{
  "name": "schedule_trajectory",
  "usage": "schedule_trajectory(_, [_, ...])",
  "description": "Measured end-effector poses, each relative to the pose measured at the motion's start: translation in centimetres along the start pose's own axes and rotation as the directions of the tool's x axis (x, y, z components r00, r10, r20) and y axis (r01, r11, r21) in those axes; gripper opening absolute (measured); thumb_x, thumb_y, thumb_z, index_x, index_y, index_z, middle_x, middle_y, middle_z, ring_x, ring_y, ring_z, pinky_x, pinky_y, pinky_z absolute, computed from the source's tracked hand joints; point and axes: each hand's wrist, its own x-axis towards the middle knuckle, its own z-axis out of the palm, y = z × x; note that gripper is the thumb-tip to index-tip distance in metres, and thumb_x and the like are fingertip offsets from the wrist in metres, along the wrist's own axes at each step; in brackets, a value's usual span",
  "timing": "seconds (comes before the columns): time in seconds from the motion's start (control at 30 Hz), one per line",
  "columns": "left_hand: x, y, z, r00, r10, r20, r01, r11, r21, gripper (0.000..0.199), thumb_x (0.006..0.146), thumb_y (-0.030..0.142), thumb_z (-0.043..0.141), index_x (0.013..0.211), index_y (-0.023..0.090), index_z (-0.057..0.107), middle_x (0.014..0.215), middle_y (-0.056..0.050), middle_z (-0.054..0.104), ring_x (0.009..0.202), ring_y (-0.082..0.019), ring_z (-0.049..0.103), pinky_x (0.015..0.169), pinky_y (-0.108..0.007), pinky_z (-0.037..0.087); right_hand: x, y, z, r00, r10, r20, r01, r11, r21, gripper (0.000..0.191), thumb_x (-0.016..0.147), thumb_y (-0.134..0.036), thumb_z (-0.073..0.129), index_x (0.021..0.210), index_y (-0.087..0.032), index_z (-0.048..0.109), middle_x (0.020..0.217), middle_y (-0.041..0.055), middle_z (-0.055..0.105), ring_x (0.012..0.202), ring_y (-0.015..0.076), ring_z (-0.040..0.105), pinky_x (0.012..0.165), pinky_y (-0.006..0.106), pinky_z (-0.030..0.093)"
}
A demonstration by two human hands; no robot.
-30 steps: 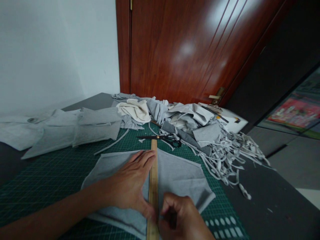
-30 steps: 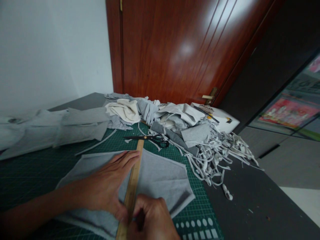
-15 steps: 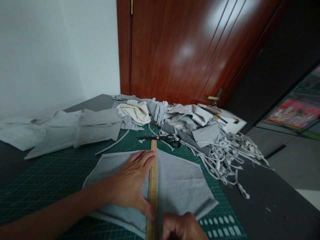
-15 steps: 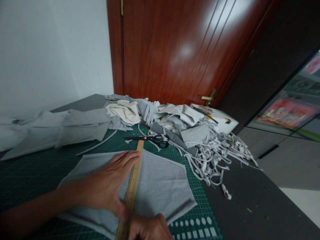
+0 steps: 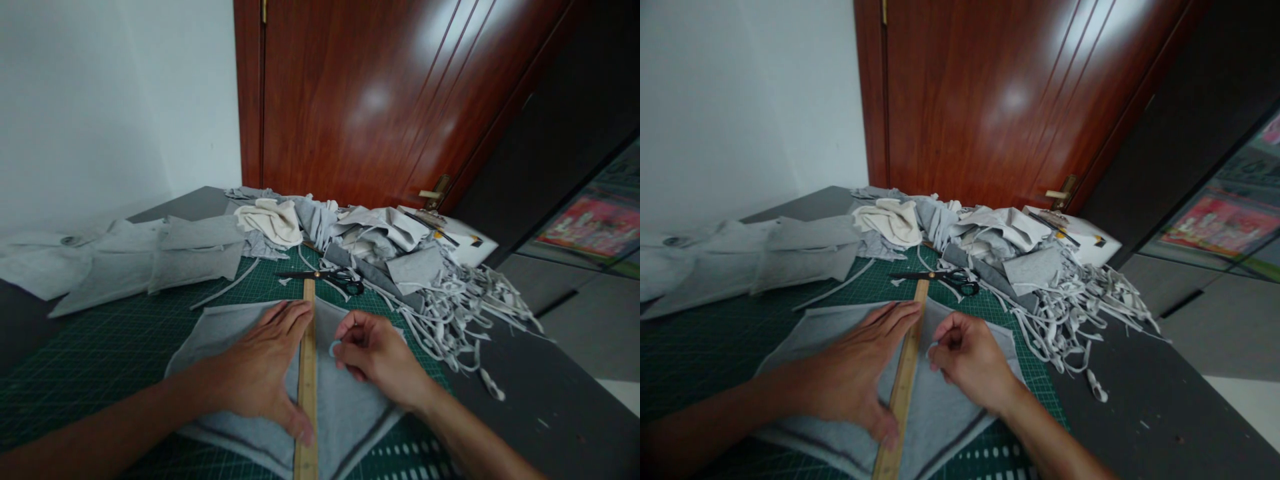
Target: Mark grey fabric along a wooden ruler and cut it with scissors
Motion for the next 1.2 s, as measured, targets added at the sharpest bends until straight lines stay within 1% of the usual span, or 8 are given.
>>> schedule_trajectory(0.1, [0.0,0.1,-0.1,1.000,-0.014,0.015,0.014,1.000,0.009,0.151,0.056,0.088,0.083,0.167,0.000,0.028,0.175,-0.034,0.027,0.164,-0.051,0.023,0.134,-0.062,0.018,0.4,0.9,0.6,0.994,0.032,0.102,-0.028,0.999,-0.038,0.017,0.069,-0.022,0.071,0.081,-0.022,0.060,0.058,-0.0066,0.065,0.039,0.0068,0.046,0.039,0.019,0.034])
schedule_trajectory(0.17, [-0.1,0.1,-0.1,0.999,-0.024,0.026,0.024,1.000,0.016,0.151,0.057,0.087,0.082,0.167,0.000,0.027,0.176,-0.034,0.026,0.165,-0.050,0.020,0.134,-0.062,0.018,0.1,1.8,1.1,0.991,0.049,0.123,-0.042,0.997,-0.059,0.014,0.069,-0.020,0.068,0.080,-0.022,0.060,0.057,-0.0077,0.063,0.039,0.0076,0.047,0.038,0.019,0.035])
schedule_trajectory(0.27, [-0.1,-0.1,-0.1,0.999,-0.026,0.042,0.025,1.000,0.008,0.147,0.059,0.086,0.081,0.167,0.004,0.026,0.177,-0.033,0.024,0.166,-0.049,0.019,0.134,-0.063,0.016,-0.3,2.9,1.3,0.994,0.061,0.094,-0.055,0.997,-0.062,0.012,0.069,-0.020,0.065,0.080,-0.022,0.059,0.056,-0.0083,0.061,0.040,0.0079,0.046,0.038,0.019,0.034])
schedule_trajectory(0.37, [0.0,-0.1,-0.1,1.000,0.019,0.007,-0.019,1.000,-0.012,0.141,0.060,0.084,0.081,0.167,0.008,0.027,0.175,-0.032,0.029,0.164,-0.049,0.024,0.133,-0.065,0.018,-0.4,3.4,1.3,0.995,0.059,0.079,-0.057,0.998,-0.034,0.014,0.069,-0.021,0.065,0.081,-0.022,0.058,0.058,-0.0072,0.064,0.040,0.0077,0.046,0.039,0.019,0.035])
schedule_trajectory(0.53, [0.0,-0.2,-0.1,1.000,0.014,0.015,-0.013,1.000,-0.006,0.144,0.058,0.085,0.082,0.165,0.005,0.029,0.173,-0.034,0.030,0.162,-0.051,0.026,0.132,-0.066,0.021,-0.4,4.0,1.7,0.997,0.022,0.068,-0.023,1.000,0.011,0.014,0.069,-0.020,0.065,0.082,-0.022,0.060,0.058,-0.0070,0.061,0.044,0.0078,0.043,0.041,0.019,0.031])
schedule_trajectory(0.7, [0.0,-0.1,-0.1,0.995,0.075,-0.060,-0.076,0.997,-0.006,0.133,0.055,0.085,0.086,0.158,0.012,0.045,0.165,-0.027,0.043,0.156,-0.052,0.036,0.130,-0.067,0.027,-0.5,4.5,1.9,0.998,-0.048,0.032,0.047,0.998,0.035,0.016,0.068,-0.019,0.063,0.084,-0.021,0.063,0.058,-0.0089,0.053,0.044,0.0075,0.036,0.041,0.020,0.026])
schedule_trajectory(0.87, [0.0,0.1,-0.6,0.997,0.072,-0.033,-0.071,0.997,0.020,0.123,0.053,0.087,0.087,0.150,0.017,0.058,0.164,-0.023,0.043,0.156,-0.052,0.034,0.129,-0.067,0.028,-0.7,4.7,1.8,0.997,-0.074,0.023,0.073,0.996,0.042,0.017,0.070,-0.019,0.065,0.087,-0.020,0.064,0.059,-0.0093,0.051,0.046,0.0077,0.034,0.043,0.021,0.025])
schedule_trajectory(1.2, [0.0,0.0,-0.3,0.997,0.052,-0.053,-0.052,0.999,0.006,0.132,0.047,0.088,0.090,0.151,0.014,0.057,0.166,-0.024,0.042,0.156,-0.053,0.034,0.131,-0.065,0.027,-1.0,5.0,1.9,0.995,-0.097,-0.005,0.098,0.994,0.040,0.015,0.070,-0.019,0.068,0.084,-0.020,0.063,0.062,-0.0083,0.052,0.052,0.0090,0.036,0.047,0.022,0.025])
